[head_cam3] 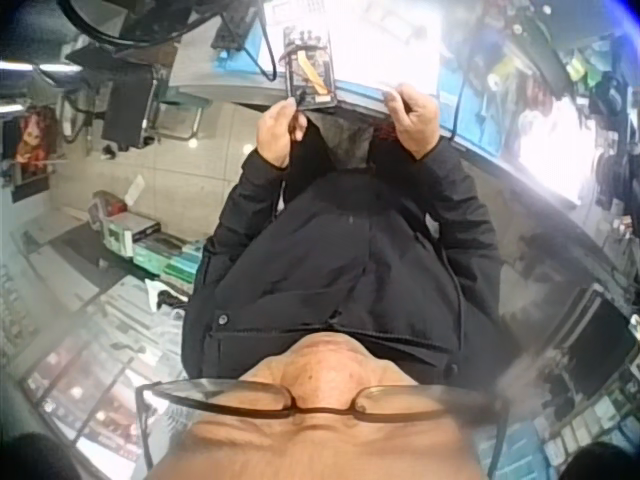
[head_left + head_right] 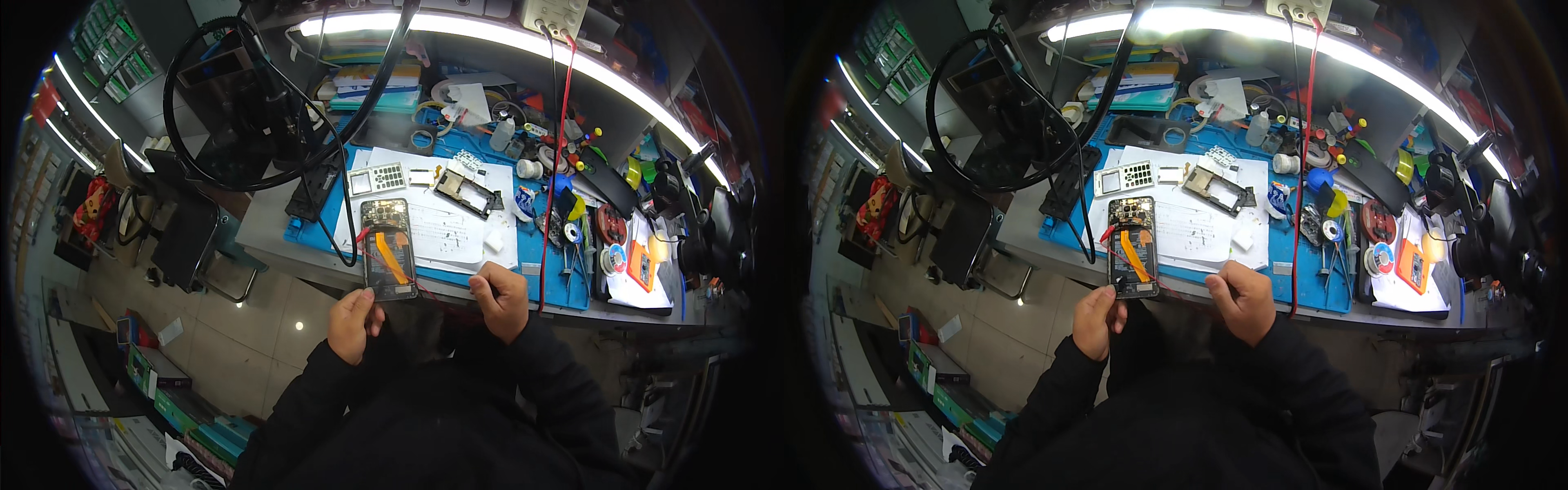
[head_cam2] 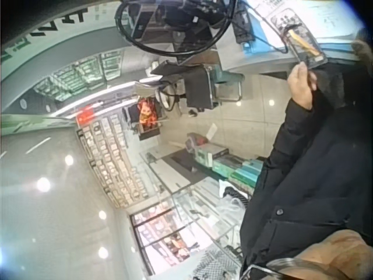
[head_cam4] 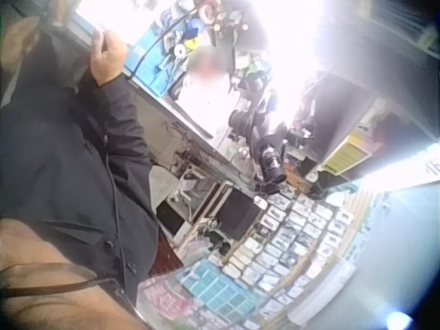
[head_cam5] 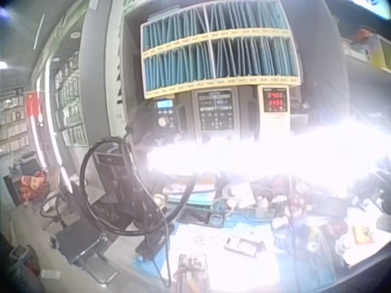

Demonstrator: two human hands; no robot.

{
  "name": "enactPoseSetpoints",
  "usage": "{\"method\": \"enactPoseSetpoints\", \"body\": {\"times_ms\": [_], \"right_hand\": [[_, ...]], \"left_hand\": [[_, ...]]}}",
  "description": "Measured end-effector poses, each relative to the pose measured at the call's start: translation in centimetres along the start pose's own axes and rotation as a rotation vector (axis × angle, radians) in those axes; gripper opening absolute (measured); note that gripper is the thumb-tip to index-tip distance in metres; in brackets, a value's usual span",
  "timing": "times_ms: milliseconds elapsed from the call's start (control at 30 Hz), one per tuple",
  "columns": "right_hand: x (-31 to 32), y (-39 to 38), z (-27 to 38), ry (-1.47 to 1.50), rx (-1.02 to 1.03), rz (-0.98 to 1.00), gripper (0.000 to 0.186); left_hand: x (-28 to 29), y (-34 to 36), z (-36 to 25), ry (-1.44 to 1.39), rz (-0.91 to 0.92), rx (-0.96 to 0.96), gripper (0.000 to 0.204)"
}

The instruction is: The person uses a multimeter to test points on a disassembled mobile phone motherboard. They connect the probes to various contacts on the board, observe the meter readings, and adjust the probe positions while the phone remains open on the workbench.

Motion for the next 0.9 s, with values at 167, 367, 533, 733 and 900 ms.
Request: {"method": "enactPoseSetpoints", "body": {"times_ms": [167, 367, 533, 733, 900], "right_hand": [[1.1, -2.1, 2.7, -0.048, 0.145, 0.071, 0.028], [2.8, -10.9, -0.4, -0.116, -0.254, 0.072, 0.019], [2.5, -18.1, -7.6, 0.125, -1.011, -0.162, 0.032], [0.6, -17.2, -10.4, 0.233, -0.899, -0.463, 0.036], [-1.0, -15.7, -8.6, 0.257, -0.854, -0.379, 0.021]], "left_hand": [[0.1, 0.4, 0.3, -0.023, 0.021, 0.004, 0.035], [0.2, 0.5, 0.1, -0.032, -0.011, -0.004, 0.040], [0.3, 0.7, -0.3, -0.066, 0.007, -0.019, 0.037], [0.3, 0.8, -0.3, -0.093, 0.020, -0.034, 0.036], [0.5, 0.9, 0.0, -0.123, -0.011, -0.026, 0.033]]}}
Point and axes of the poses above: each hand's wrist, its own y-axis towards the middle knuckle, its own x-axis out of the back of the hand, z = x × y, the point moved 5 cm from there along y, towards the middle knuckle, and after that the axes turned 13 degrees about -z, right-handed, at the moved point
